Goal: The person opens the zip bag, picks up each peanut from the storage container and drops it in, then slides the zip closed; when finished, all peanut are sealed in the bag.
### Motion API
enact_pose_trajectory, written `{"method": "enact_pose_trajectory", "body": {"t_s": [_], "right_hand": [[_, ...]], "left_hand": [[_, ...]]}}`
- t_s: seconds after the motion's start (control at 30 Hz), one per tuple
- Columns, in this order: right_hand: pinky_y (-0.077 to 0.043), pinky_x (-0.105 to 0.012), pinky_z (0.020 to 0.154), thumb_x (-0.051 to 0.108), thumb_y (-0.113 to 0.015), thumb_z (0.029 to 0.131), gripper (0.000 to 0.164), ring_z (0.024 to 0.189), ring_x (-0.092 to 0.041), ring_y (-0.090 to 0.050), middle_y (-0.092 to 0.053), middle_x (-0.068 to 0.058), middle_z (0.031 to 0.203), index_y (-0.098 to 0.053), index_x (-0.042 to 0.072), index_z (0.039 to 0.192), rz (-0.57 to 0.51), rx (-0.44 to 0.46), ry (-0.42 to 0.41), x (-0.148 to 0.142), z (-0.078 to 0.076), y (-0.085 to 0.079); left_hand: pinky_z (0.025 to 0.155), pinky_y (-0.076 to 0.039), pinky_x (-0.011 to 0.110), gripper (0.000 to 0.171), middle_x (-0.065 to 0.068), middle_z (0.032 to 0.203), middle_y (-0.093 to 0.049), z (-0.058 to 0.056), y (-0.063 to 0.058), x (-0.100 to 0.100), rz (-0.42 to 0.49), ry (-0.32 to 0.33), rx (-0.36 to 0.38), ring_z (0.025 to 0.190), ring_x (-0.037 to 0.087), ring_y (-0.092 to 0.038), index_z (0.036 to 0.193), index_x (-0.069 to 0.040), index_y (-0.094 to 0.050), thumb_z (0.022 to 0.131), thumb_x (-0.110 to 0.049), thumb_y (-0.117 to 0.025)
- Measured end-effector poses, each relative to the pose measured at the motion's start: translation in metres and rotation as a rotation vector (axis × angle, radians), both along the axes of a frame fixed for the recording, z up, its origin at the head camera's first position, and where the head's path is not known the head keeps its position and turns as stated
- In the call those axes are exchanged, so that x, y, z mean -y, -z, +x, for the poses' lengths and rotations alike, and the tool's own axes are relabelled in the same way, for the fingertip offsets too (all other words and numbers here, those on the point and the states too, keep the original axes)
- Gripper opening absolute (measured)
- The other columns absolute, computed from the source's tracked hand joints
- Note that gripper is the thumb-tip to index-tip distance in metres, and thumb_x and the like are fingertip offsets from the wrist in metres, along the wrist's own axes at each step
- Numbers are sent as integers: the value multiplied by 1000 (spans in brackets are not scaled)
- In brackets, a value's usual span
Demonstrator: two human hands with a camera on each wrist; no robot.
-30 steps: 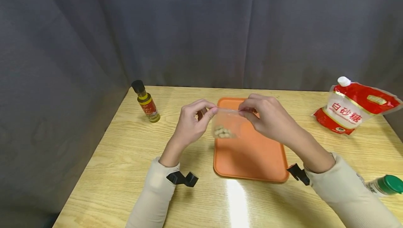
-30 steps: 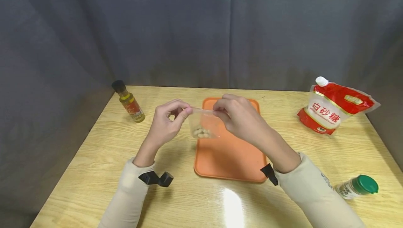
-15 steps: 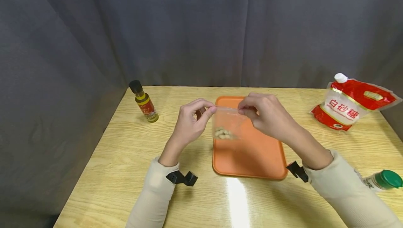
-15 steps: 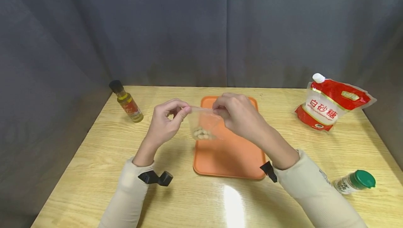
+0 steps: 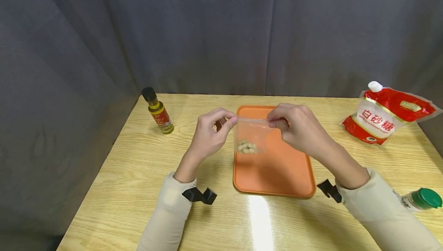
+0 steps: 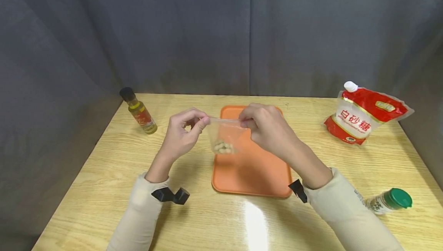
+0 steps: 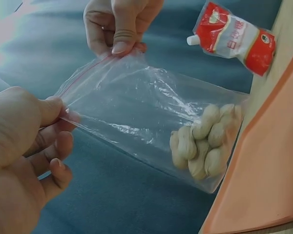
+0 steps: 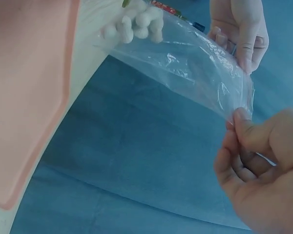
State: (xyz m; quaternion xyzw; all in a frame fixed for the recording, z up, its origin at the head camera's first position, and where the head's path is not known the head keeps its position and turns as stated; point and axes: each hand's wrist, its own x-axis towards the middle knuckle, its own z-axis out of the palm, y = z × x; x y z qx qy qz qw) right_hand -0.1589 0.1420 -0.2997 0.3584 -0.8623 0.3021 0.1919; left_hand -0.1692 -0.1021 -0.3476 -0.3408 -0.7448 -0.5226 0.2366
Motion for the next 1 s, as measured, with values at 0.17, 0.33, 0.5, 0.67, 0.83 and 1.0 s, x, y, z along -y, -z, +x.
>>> {"method": "enact_pose_trajectory", "body": {"t_s": [0.17, 0.33, 0.5, 0.67, 0.83, 1.0], "right_hand": [[-51, -37, 65, -7, -78, 79, 13, 75, -19, -63, -71, -3, 80, -76, 4, 85, 47, -7, 31, 2, -1, 0], [-53, -40, 73, 13, -79, 86, 14, 83, -21, -66, -73, -5, 91, -76, 4, 96, 84, 27, -25, 21, -2, -3], [-50, -32, 65, 13, -77, 88, 7, 73, -16, -62, -70, -1, 82, -76, 6, 89, 81, 15, -93, 43, -5, -7], [-47, -31, 61, 8, -77, 87, 4, 68, -16, -56, -67, 0, 76, -74, 6, 85, 78, 35, -87, 47, -4, -10], [-48, -32, 62, 6, -76, 87, 4, 72, -15, -57, -66, 0, 78, -73, 6, 85, 83, 69, -52, 38, -1, -9], [-46, -30, 59, 2, -79, 84, 8, 68, -11, -55, -64, 1, 75, -72, 7, 82, 55, 34, -36, 23, 3, -8]], "left_hand": [[54, -42, 30, 5, 6, 73, -63, 1, 1, -1, -4, -6, -5, 58, 16, -48, 90, 1, -71, 92, 0, -67], [54, -42, 30, 6, 6, 73, -61, 0, 1, -1, -5, -2, 7, 59, 15, -48, 90, 2, -71, 93, -1, -67], [53, -40, 30, 7, 7, 73, -62, 1, 3, -4, -4, 18, 1, 57, 15, -46, 91, 2, -72, 94, -2, -66], [52, -39, 29, 9, 4, 67, -57, 3, 2, -9, 21, -2, -32, 55, 14, -44, 90, 2, -71, 94, -4, -66], [50, -39, 34, 6, 4, 68, -55, 5, 3, -13, 30, -5, -49, 55, 16, -43, 88, 1, -69, 92, 2, -66], [49, -38, 37, 6, 4, 69, -55, 6, 3, -14, 34, -27, -38, 55, 15, -42, 88, 0, -67, 94, 1, -64]]}}
